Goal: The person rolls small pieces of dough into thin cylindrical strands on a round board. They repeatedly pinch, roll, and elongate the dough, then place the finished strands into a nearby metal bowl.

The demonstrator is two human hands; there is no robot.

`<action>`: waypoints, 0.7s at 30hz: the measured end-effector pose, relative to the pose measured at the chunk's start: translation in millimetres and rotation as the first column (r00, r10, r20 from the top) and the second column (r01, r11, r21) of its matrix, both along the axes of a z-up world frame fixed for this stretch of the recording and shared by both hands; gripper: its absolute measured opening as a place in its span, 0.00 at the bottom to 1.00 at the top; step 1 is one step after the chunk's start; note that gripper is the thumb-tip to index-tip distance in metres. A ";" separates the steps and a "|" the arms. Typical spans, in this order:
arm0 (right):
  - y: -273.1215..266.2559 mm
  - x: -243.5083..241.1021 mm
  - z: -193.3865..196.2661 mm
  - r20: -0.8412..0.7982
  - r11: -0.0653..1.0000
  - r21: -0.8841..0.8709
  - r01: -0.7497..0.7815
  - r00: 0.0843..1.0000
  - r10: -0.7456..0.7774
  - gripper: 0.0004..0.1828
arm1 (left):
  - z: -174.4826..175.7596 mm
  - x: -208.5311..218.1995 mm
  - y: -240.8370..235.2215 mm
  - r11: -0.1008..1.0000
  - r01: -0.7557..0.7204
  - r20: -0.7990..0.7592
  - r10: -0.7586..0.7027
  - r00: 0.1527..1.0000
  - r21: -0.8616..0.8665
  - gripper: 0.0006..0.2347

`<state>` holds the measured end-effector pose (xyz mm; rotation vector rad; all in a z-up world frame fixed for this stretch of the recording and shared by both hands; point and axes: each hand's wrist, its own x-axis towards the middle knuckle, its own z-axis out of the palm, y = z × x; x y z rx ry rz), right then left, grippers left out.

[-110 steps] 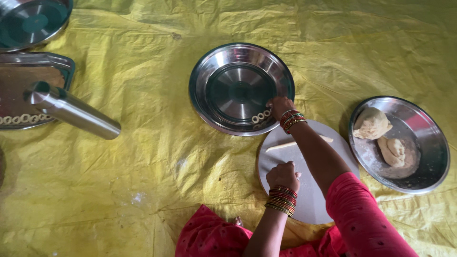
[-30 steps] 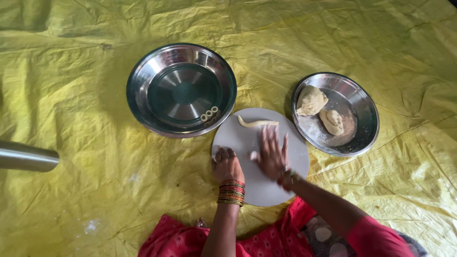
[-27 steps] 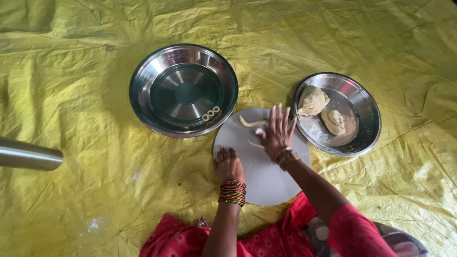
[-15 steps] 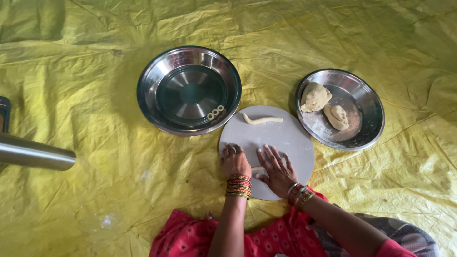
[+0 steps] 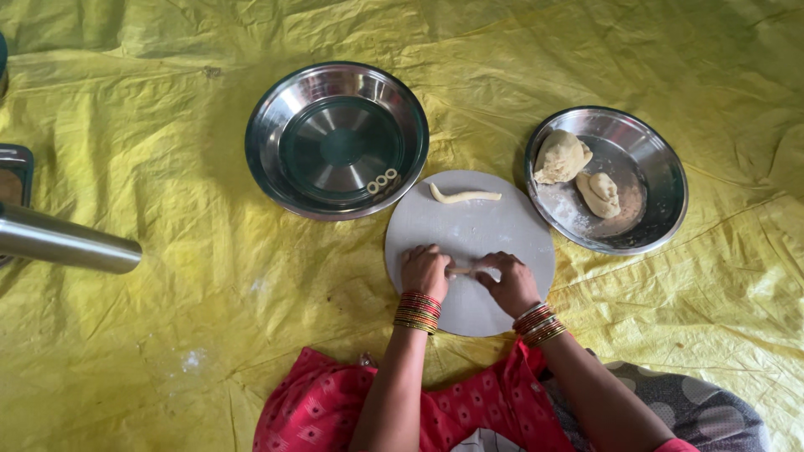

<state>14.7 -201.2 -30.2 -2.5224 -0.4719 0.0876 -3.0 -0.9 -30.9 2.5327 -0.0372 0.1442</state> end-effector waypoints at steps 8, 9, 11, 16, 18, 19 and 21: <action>-6.3 22.3 -6.3 -0.511 0.718 0.601 0.350 0.860 0.008 0.09 | 1.2 4.6 0.6 0.740 -0.215 -0.283 0.034 0.958 -0.637 0.07; -4.4 22.5 -4.3 -0.585 0.642 0.628 0.439 0.811 0.019 0.09 | 1.2 4.6 -0.9 0.666 -0.252 -0.326 0.014 0.945 -0.702 0.08; -1.0 22.4 1.4 -0.648 0.611 0.595 0.522 0.762 -0.020 0.11 | 1.4 5.3 -2.8 0.621 -0.276 -0.388 -0.048 0.921 -0.733 0.08; 0.3 23.4 20.6 -0.663 0.573 0.655 0.492 0.738 0.125 0.19 | 4.9 3.1 -7.6 0.575 -0.289 -0.409 -0.088 0.908 -0.766 0.09; 2.5 23.2 25.0 -0.659 0.577 0.655 0.488 0.742 0.120 0.22 | 7.5 2.7 -9.7 0.592 -0.281 -0.400 -0.078 0.913 -0.756 0.09; 4.0 22.1 25.9 -0.655 0.571 0.660 0.488 0.746 0.120 0.22 | 8.9 2.2 -11.2 0.615 -0.286 -0.406 -0.061 0.912 -0.735 0.09; 7.4 20.2 26.4 -0.646 0.560 0.671 0.486 0.754 0.120 0.22 | 12.5 1.9 -15.0 0.660 -0.296 -0.414 -0.026 0.910 -0.691 0.10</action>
